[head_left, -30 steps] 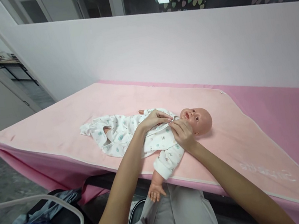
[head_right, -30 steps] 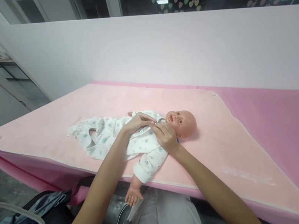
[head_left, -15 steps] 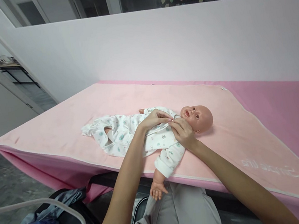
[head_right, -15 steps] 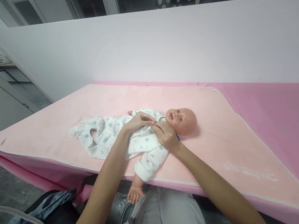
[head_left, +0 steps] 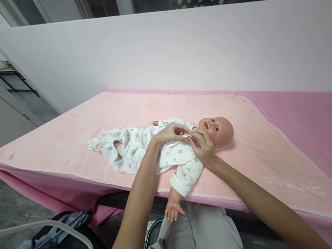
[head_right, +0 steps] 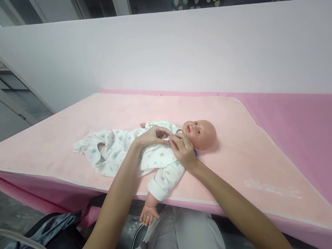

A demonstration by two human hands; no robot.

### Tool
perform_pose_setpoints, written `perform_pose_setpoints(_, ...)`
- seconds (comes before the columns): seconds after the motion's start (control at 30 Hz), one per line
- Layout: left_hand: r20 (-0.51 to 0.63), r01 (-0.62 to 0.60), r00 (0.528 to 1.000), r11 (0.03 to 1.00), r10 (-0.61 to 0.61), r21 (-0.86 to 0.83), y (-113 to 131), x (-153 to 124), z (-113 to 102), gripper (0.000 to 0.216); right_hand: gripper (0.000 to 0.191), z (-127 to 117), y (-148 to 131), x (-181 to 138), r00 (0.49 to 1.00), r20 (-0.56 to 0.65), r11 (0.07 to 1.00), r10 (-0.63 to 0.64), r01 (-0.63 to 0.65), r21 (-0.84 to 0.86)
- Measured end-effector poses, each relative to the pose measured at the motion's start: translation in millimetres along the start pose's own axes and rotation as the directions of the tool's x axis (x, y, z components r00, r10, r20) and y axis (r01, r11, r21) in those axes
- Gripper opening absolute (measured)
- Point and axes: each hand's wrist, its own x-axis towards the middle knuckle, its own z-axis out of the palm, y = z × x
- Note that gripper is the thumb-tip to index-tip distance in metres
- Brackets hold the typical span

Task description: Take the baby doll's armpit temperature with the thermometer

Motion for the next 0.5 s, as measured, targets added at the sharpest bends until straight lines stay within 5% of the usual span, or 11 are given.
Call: perform_pose_setpoints(0.5,-0.088,0.034,0.995,0.994,-0.043,-0.103,-10.8,3.9,0.1,0.023,0.023,1.9,1.7,-3.5,0.998,0.050,0.995,0.043,-0.047,0.083)
